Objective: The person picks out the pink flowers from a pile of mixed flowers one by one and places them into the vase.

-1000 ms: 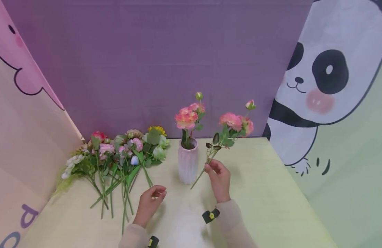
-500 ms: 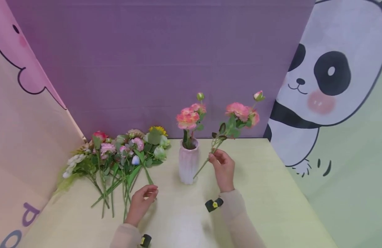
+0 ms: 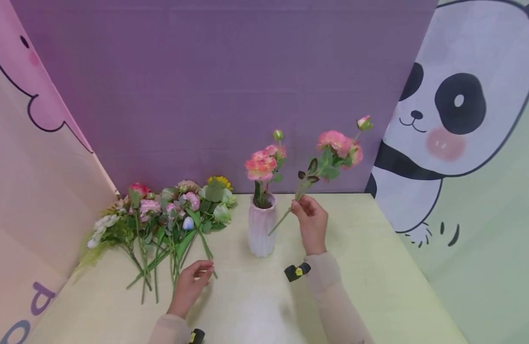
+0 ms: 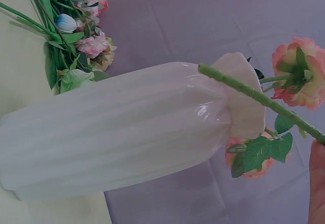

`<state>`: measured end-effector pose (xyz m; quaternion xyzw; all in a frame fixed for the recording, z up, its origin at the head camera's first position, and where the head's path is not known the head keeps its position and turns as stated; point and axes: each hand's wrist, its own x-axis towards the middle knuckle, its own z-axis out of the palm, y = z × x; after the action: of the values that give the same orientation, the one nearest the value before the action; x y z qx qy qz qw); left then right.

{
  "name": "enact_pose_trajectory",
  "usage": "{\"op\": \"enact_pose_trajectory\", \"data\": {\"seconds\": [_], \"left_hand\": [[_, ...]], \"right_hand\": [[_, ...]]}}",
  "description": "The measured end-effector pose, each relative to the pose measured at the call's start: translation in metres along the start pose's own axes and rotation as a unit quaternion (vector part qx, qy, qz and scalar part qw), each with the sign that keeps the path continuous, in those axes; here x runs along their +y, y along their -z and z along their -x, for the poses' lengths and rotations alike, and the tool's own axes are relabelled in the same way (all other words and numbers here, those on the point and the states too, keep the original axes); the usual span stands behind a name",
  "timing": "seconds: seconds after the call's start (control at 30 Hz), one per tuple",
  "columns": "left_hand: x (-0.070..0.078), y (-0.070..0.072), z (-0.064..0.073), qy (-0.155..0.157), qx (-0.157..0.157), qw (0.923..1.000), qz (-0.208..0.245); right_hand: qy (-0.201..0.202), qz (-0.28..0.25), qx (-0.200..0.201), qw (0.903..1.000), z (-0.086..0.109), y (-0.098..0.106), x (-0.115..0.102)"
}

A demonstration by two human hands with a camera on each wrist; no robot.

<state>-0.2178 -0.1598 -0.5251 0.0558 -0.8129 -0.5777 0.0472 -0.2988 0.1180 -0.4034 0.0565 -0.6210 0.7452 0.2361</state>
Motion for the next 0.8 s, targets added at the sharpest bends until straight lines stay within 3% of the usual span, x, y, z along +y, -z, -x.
{"op": "enact_pose_trajectory", "data": {"seconds": [0.3, 0.7, 0.8], "left_hand": [[-0.003, 0.009, -0.002, 0.015, -0.009, 0.9998, -0.012], [-0.007, 0.031, -0.005, 0.003, 0.021, 0.9988, -0.045], [-0.007, 0.037, -0.007, 0.012, 0.025, 0.9988, -0.04]], "right_hand": [[0.004, -0.003, -0.01, 0.9999, -0.01, -0.004, -0.007], [0.019, 0.007, -0.006, 0.9998, -0.02, -0.012, -0.013], [0.024, 0.005, -0.004, 0.9997, -0.022, -0.014, -0.012]]}}
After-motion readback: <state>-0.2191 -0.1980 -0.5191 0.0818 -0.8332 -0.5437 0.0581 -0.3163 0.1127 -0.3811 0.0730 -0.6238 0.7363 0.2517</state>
